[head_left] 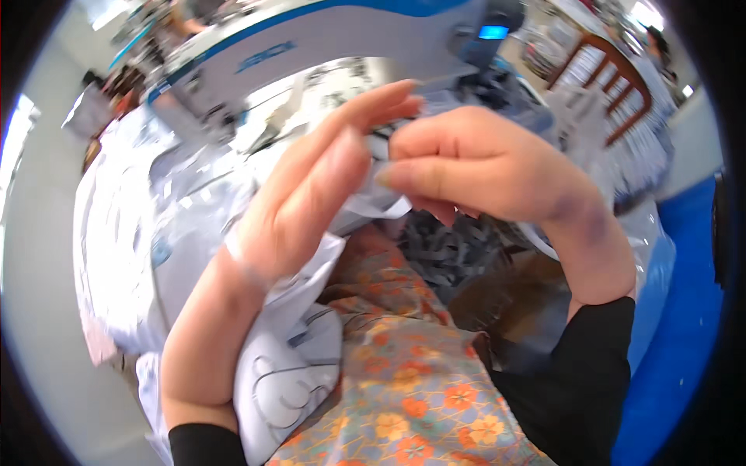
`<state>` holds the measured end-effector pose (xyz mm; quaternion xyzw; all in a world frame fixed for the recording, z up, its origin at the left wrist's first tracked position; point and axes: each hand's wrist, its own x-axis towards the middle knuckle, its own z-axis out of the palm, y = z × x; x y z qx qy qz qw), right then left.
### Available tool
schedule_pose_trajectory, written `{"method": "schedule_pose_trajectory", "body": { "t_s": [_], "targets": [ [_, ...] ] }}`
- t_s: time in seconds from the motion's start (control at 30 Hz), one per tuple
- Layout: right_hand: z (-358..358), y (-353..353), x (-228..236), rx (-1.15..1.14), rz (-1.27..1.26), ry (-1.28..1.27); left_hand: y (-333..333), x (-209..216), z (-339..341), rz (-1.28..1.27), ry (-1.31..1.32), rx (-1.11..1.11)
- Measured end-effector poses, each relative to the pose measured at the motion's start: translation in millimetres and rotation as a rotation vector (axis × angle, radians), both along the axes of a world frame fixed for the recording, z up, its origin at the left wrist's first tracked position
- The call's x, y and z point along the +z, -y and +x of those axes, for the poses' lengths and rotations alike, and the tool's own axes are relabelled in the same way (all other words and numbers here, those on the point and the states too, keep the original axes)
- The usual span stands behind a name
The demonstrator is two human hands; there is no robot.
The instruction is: Sewing fabric components of a product and placing finished items into plastic sleeves.
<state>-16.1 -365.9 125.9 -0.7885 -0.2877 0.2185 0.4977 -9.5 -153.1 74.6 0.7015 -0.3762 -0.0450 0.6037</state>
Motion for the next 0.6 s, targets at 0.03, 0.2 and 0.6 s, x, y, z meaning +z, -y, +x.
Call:
{"method": "schedule_pose_trajectory", "body": {
  "t_s": [0.03, 0.2, 0.6],
  "targets": [
    [6.3, -11.4, 1.7, 0.016, 0.071, -0.063, -1.6, 0.3, -0.7, -0.08, -0.175, -0.073],
    [33.2, -56.1, -8.3, 0.028, 0.217, 0.055, -47.5, 2.3, -13.6, -0.218, -0.561, 0.24],
    [14.4, -121.0, -23.3, -0.026, 0.69, 0.166, -190.4, 43.9, -64.2, 0.473, 0.41, 1.163]
  ]
}}
